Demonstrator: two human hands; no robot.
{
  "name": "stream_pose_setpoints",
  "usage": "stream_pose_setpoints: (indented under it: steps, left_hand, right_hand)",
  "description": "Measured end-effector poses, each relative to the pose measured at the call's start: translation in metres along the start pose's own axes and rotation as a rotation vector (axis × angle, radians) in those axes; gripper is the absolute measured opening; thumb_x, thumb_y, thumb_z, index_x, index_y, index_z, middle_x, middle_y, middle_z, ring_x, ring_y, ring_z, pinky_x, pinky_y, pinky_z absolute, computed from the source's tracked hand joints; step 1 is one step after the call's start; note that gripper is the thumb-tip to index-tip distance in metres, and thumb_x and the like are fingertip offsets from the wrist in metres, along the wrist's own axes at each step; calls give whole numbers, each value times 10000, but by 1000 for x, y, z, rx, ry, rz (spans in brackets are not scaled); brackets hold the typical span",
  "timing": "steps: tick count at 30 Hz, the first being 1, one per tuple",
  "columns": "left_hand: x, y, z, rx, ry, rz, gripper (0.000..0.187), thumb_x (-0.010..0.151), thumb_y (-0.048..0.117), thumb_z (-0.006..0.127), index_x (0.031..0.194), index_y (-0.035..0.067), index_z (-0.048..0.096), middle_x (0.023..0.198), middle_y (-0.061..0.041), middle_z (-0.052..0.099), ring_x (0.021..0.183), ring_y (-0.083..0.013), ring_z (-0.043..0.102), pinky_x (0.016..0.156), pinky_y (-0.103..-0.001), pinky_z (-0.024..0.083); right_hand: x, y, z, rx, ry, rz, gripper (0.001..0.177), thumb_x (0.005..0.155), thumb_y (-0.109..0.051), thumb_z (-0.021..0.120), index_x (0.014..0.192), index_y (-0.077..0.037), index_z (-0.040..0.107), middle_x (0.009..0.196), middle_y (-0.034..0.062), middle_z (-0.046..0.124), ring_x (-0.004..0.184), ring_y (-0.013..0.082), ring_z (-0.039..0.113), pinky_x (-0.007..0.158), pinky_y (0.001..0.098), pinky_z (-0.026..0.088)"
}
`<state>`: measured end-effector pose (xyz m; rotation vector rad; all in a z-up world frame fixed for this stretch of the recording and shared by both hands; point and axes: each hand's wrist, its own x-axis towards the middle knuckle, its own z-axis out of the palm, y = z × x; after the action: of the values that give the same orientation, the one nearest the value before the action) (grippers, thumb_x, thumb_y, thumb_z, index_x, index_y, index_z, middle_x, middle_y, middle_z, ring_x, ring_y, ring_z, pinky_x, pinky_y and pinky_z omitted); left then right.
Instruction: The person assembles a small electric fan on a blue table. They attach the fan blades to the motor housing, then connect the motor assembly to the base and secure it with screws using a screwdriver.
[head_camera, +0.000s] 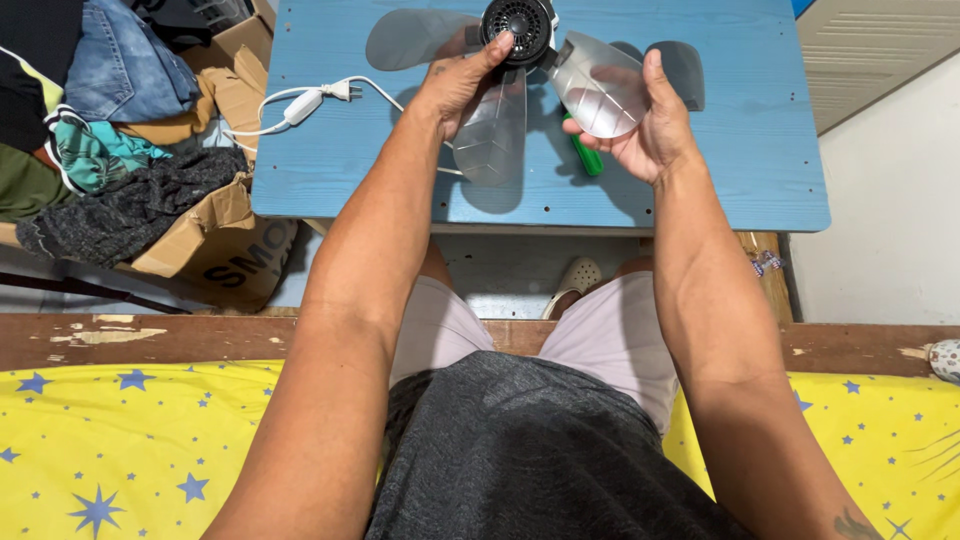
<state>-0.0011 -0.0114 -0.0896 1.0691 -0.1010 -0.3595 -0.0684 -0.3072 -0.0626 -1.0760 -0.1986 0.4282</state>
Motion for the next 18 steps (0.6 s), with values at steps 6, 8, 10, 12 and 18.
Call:
stream_pose_setpoints:
  steps: [6,8,10,12,18]
  left_hand:
    - [-2,1,5,3,7,38,673,749,393,883,1230,-28,672,1172,-125,742,1088,-207,716,917,-386,643]
    - [-2,3,5,-4,22,31,681,744,381,883,1237,-35,665,1170,-126,739,1093,-212,711,915,-396,646]
    - [-3,5,4,2,37,41,684,775,375,889,1244,-77,682,1186,-141,744,1109,-221,703,939,-374,621]
    - [-5,8,2,-11,45,45,687,779,369,895,1244,-90,686,1185,-148,743,1105,-230,700,938,-371,616]
    - [-8,11,-1,-18,44,41,702,744,372,898,1228,-87,679,1186,-147,736,1099,-224,710,917,-385,643]
  right_hand:
    - [0,-4,13,2,-21,-31,808,953,-646,587,1417,14,553,1255,293,688,943,380,756,715,384,636]
    - [0,-5,15,-116,26,-64,639,973,-455,726,1401,-19,540,1244,261,681,924,357,745,699,375,624]
    - [1,-5,16,-154,135,-62,562,946,-320,784,1368,-5,589,1215,194,694,979,262,766,752,380,653]
    - [2,-4,15,-197,242,-78,471,919,-213,798,1310,-11,630,1152,155,721,942,213,784,727,356,659]
    - [-2,-4,11,-191,333,-204,221,876,-18,687,1093,-10,645,913,139,725,668,197,705,510,287,512]
